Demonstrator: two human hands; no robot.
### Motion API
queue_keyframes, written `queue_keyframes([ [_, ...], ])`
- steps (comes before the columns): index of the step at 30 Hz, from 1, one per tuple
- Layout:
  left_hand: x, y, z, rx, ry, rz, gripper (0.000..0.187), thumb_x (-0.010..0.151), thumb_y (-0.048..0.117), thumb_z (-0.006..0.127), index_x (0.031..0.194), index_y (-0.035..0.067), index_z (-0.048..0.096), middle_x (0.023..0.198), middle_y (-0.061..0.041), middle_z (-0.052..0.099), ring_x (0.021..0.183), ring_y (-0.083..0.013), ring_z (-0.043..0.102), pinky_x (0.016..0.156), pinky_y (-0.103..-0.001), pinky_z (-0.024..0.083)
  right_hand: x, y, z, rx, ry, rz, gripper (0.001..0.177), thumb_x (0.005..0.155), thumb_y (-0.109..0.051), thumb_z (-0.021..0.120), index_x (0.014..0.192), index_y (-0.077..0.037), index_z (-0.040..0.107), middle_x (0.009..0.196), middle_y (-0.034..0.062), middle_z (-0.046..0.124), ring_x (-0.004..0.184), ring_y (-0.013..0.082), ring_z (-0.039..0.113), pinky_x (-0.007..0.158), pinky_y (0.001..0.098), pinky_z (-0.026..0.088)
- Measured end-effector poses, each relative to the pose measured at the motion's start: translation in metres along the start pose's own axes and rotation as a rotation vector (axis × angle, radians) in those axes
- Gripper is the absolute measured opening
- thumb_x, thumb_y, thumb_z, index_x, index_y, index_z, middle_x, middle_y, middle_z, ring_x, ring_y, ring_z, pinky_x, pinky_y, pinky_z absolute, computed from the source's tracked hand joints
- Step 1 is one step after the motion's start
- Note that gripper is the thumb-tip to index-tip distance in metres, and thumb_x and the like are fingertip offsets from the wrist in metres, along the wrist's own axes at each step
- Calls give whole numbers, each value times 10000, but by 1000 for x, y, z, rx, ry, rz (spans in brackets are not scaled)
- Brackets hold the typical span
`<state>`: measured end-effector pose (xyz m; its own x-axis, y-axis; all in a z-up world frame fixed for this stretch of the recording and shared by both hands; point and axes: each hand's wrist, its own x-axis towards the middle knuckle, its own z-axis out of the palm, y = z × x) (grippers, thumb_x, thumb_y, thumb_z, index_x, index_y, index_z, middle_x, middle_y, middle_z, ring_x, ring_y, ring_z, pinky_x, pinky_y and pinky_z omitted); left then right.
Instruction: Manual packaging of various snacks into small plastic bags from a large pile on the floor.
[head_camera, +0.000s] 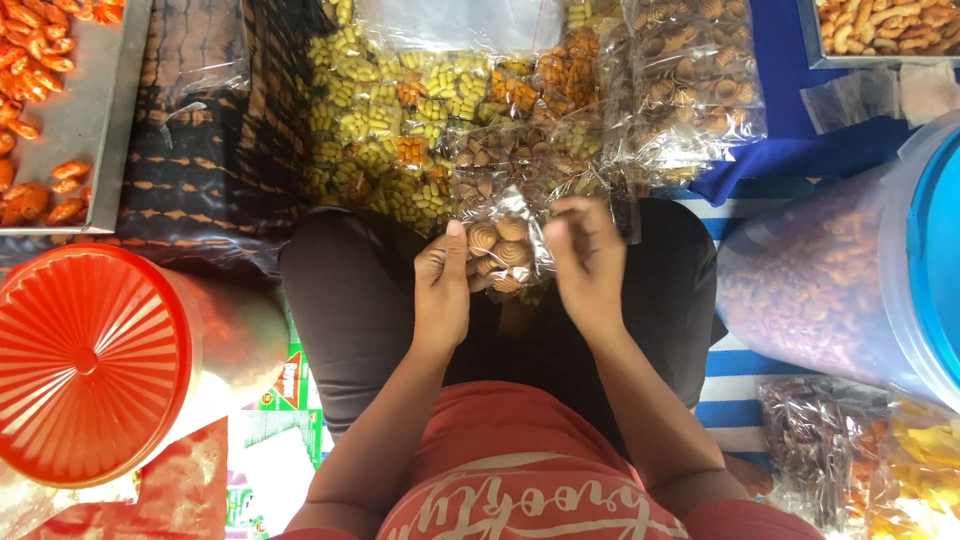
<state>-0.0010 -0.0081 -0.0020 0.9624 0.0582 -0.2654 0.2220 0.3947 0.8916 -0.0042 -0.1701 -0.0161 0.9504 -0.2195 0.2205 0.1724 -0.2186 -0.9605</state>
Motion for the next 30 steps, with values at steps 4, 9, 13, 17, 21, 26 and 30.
queue_keyframes([
  [4, 3, -9, -6, -11, -2, -88, 476, 1080, 310, 470, 833, -37, 683, 753, -146, 716, 765, -245, 755, 684, -438, 664, -17, 14, 12, 107, -141, 169, 295, 919, -229, 786, 1083, -14, 668, 862, 160, 679, 759, 230, 644, 654, 354, 546],
  [9, 8, -18, -21, 152, -165, -69, 380, 793, 126, 882, 1099, -43, 732, 780, -149, 711, 739, -185, 718, 651, -407, 676, -30, 45, -1, 170, -197, 324, 132, 962, -99, 734, 962, 21, 681, 795, 156, 686, 686, 191, 715, 599, 330, 605],
  [13, 19, -56, -23, 48, -90, -113, 288, 818, 104, 859, 1049, -24, 744, 786, -108, 708, 746, -166, 722, 660, -341, 653, -31, 46, -8, 327, -130, 318, 274, 976, -159, 720, 1173, 10, 634, 956, 180, 663, 784, 219, 728, 660, 363, 634],
  [17, 28, -66, -14, -33, -88, -95, 324, 897, 175, 780, 1171, 28, 689, 1010, -129, 705, 908, -188, 705, 802, -374, 643, -15, 38, -16, 314, -74, 290, 486, 797, -77, 866, 1191, 4, 593, 1012, 116, 631, 822, 165, 691, 696, 292, 637],
  [21, 42, -57, -22, 143, -185, -14, 444, 1093, 318, 459, 1377, -11, 547, 1332, -319, 585, 1283, -457, 555, 1066, -605, 447, 29, 64, -70, -120, 308, -142, 290, 918, -12, 866, 1079, -49, 627, 1006, 114, 652, 945, 255, 691, 796, 346, 591],
  [26, 48, -78, -36, 342, -283, -53, 418, 1115, 274, 377, 1440, 70, 543, 1367, -271, 536, 1357, -475, 466, 1113, -605, 364, 67, 114, -119, -585, 123, -189, 296, 876, -33, 904, 1107, -44, 720, 986, 147, 743, 912, 361, 732, 703, 410, 610],
  [30, 59, -117, -41, 630, -457, -59, 691, 1053, 613, 303, 1589, 180, 361, 1620, -244, 232, 1524, -481, 140, 1190, -666, 172, 87, 154, -113, -623, -216, -102, 261, 835, -147, 896, 1038, -64, 753, 900, 140, 755, 902, 390, 731, 764, 493, 589],
])
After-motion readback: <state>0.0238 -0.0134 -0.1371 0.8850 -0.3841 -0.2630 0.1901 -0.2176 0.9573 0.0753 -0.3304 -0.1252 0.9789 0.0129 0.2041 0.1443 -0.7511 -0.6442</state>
